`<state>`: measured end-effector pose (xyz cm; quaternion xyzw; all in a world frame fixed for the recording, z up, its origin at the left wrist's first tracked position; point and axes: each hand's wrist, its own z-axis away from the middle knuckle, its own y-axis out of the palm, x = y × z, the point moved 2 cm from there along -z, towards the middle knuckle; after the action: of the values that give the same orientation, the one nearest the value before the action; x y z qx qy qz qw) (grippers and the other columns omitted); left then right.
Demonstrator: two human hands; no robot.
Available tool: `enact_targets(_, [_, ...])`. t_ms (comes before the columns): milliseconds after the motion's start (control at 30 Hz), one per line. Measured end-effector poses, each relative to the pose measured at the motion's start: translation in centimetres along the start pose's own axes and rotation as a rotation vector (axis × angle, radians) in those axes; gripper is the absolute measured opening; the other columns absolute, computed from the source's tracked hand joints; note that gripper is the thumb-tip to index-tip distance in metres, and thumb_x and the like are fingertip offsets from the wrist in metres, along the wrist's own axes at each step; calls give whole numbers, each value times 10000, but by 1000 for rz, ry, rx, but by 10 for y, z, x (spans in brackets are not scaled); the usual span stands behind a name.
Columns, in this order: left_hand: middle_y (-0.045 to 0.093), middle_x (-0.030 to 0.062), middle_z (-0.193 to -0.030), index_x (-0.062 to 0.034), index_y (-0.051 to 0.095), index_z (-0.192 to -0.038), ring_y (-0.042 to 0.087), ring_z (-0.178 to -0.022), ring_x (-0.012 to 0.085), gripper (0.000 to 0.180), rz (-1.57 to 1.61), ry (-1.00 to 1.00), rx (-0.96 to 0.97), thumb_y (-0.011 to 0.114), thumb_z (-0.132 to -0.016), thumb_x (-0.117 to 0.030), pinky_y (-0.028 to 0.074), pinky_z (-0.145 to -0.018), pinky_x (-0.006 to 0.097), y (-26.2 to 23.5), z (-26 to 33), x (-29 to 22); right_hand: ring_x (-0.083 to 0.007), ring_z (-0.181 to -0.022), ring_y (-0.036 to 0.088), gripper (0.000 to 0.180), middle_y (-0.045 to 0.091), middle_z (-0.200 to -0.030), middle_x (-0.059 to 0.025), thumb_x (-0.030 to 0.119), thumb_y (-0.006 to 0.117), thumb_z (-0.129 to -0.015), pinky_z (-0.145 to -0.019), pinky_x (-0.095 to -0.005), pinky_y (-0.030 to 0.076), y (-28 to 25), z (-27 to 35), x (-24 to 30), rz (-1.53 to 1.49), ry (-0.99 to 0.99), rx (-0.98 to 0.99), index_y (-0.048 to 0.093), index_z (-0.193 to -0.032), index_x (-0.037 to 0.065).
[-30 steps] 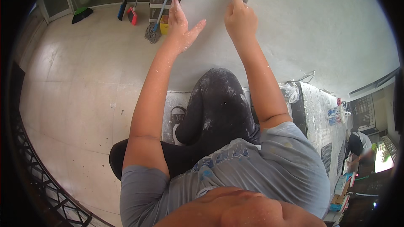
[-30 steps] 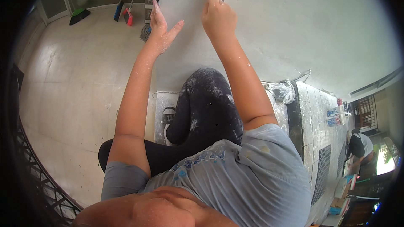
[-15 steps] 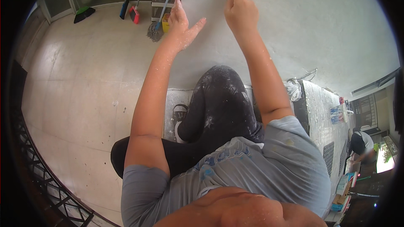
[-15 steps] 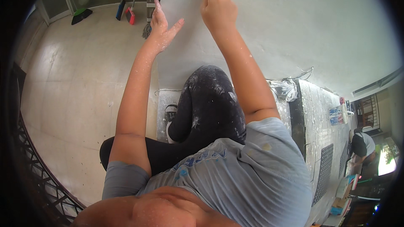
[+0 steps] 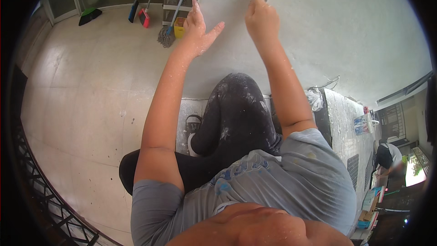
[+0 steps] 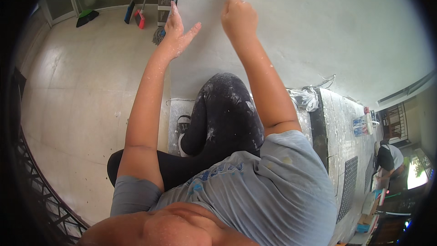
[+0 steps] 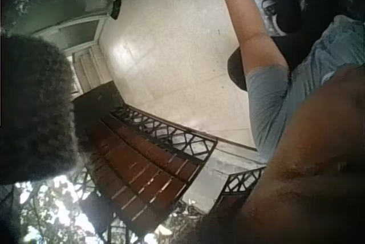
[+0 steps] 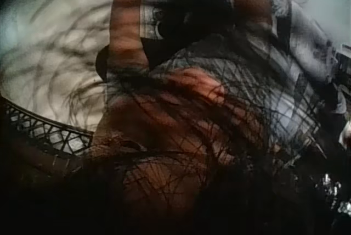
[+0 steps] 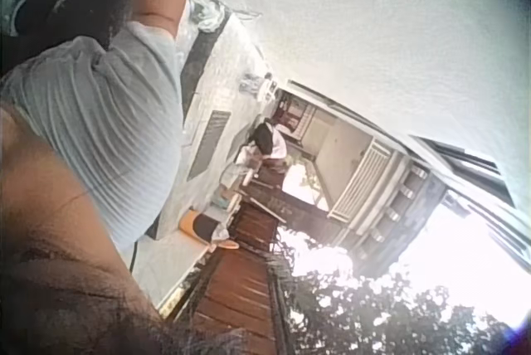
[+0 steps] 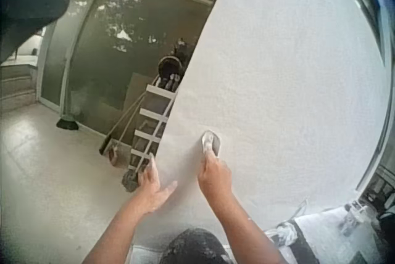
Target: Applying and smoothing wall filler or plaster onto a damaged section of a wall using a putty knife and hands.
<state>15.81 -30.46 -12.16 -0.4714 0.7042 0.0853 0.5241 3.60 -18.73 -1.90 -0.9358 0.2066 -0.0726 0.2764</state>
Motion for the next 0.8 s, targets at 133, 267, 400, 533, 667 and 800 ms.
enact_targets(133, [82,341,-1592,7,-132,-1555,95,-1489,466,1141,-22,50,-10,650,-913,-521,154,-1209,530,2,-1,3,-462,-775,670,283,657,-813,-307,94,494,-947,-667,-542,515,-56,-102,-13,46,52,-128,621,-1146,-62])
enact_targets(267, [83,358,-1583,2,-139,-1554,102,-1484,478,1141,-54,18,-51,666,-912,-490,154,-1208,527,5,0,5,-472,-823,662,315,650,-846,-325,85,492,-944,-700,-527,513,-72,-126,-10,-64,-86,-274,607,-1187,-80])
enact_targets(400, [77,352,-1587,-6,-147,-1554,95,-1485,480,1146,-18,36,-43,670,-910,-487,155,-1206,535,6,0,5,-461,-600,608,317,636,-676,-244,165,540,-925,-546,-558,476,-24,-24,-15,36,5,-70,623,-1221,86])
enact_targets(533, [65,352,-1586,-18,-162,-1553,89,-1485,476,1154,-21,67,-37,672,-909,-488,153,-1203,544,4,0,5,-463,-647,622,306,624,-679,-257,148,525,-932,-566,-539,483,-27,-18,-19,27,-31,-82,632,-1198,39])
enact_targets(667, [64,348,-1587,-26,-164,-1555,102,-1482,475,1154,-53,26,-49,671,-908,-490,155,-1203,546,5,0,8,-477,-769,640,287,638,-779,-293,138,504,-949,-653,-542,490,-78,-126,-22,82,-103,-212,629,-1148,-26])
enact_targets(800, [63,342,-1592,-27,-160,-1556,110,-1480,474,1154,-8,51,-44,671,-906,-493,157,-1204,547,7,0,9,-472,-811,657,315,649,-836,-317,172,456,-999,-687,-536,501,-66,-110,-24,-8,-3,-221,624,-1145,-52])
